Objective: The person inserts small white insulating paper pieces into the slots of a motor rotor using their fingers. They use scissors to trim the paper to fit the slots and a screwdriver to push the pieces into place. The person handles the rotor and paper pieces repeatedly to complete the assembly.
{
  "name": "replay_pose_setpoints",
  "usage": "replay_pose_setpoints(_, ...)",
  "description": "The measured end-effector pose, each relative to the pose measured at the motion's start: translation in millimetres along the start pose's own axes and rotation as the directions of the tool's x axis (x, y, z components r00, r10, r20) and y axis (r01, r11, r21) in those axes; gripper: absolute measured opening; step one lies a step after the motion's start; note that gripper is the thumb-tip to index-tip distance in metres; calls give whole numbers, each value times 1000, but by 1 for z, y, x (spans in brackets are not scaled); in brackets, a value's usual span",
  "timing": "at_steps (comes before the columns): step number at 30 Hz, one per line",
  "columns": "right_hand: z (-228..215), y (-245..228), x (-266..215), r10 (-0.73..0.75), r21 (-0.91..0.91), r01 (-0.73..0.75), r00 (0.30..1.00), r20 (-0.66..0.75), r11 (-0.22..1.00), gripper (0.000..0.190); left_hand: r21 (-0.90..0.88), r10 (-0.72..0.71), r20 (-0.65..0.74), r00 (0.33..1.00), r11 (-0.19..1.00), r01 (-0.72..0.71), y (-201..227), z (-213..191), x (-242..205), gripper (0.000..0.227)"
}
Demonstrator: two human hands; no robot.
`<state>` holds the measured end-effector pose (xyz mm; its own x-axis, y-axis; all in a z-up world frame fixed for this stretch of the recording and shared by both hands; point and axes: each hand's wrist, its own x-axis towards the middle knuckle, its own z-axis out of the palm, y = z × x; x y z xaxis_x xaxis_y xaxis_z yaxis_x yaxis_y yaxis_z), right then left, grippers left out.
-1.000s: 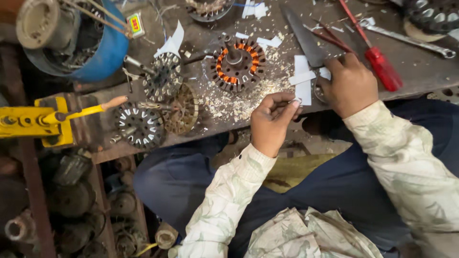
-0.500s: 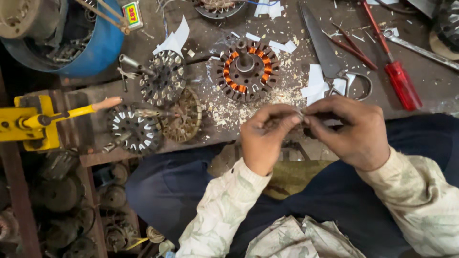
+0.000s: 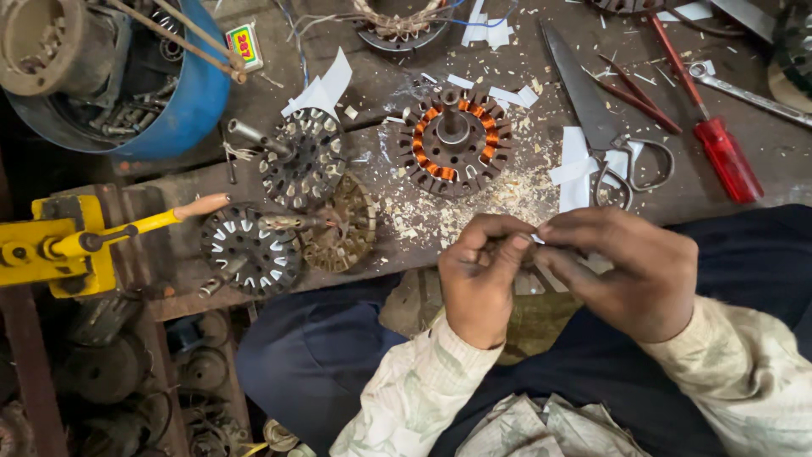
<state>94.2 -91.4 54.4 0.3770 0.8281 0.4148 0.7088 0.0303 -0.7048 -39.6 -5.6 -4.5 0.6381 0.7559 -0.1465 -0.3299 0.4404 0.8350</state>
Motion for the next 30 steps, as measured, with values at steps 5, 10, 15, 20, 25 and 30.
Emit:
replay_pose_setpoints(5,13,7,-4,181,89,-181,983,9,979,18,-10,30,-47,998,999,-31,-5,3,2,8)
replay_pose_setpoints(10,15,14,-11,273,167,-282,959,75,945,11,78,64,-34,997,995,-61,-13,3,1,6)
replay_pose_setpoints(15,15,28,-17,351,470,-360,930,110,806,21,-215,-28,3,1000,976,28,-23,5,2,13)
replay_pose_setpoints(20,5,36,-23,271,595,-262,960,76,760,17,-291,-85,135,987,949,121,-20,9,2,19)
replay_pose_setpoints(25,4,34,-15,334,543,-317,940,71,778,19,168,176,87,980,968,-189,-6,10,5,25)
replay_pose_setpoints(30,1,21,-7,30,-16,-30,999,-41,999,21,123,7,77,997,992,-16,1,7,11,24)
